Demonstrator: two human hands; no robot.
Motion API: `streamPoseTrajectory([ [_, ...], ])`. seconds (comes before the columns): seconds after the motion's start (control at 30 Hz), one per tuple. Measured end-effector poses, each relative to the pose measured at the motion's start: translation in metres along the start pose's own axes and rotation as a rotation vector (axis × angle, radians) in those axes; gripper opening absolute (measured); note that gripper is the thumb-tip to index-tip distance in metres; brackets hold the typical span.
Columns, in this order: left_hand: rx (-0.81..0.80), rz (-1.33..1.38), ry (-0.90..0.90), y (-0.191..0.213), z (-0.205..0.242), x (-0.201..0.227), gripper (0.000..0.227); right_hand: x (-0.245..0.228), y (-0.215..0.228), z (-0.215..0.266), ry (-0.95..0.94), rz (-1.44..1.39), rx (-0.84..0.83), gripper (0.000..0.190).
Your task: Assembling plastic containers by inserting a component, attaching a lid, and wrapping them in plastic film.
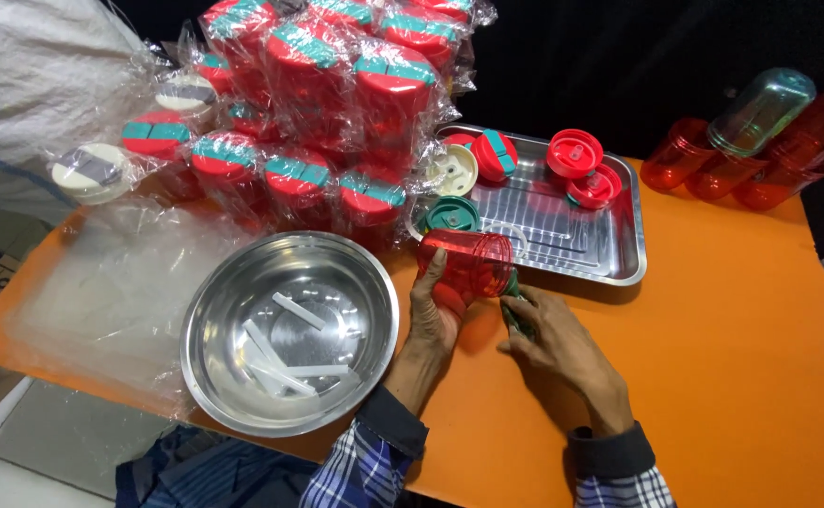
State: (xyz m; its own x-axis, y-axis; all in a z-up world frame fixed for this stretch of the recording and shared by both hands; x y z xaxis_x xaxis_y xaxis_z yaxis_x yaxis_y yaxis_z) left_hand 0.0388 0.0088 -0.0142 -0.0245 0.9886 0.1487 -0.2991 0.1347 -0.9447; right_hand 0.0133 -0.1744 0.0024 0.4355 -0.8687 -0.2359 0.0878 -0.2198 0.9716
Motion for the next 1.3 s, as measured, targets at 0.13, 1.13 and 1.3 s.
streamPoseTrajectory([
  [0.13,-0.004,0.032,0.005,0.003,-0.006,-0.001,0.039,0.028,-0.019,-0.005,-0.058,-0.100,0.042,0.044],
  [1.13,0.021,-0.037,0.125,-0.011,0.035,-0.014,0.027,-0.085,-0.030,-0.002,-0.074,0.240,0.157,0.105],
  [1.3,-0.037,-0.324,-0.010,-0.014,0.037,-0.008,0.032,-0.002,-0.186,-0.007,-0.186,-0.218,-0.192,0.039],
])
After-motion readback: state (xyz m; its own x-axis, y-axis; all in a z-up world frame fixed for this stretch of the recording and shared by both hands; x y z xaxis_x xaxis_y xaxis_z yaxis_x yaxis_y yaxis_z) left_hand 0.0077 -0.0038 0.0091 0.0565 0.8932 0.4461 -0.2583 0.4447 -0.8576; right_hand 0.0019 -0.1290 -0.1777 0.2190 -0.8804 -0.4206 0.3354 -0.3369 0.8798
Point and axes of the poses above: each hand's wrist, its own z-axis away from the middle knuckle, its own y-axis out of the back of the hand, x = y × z, the point moved 1 cm from there along -z, towards the middle knuckle, and after that the axes turned 11 degrees about z, right-handed, at the moved point
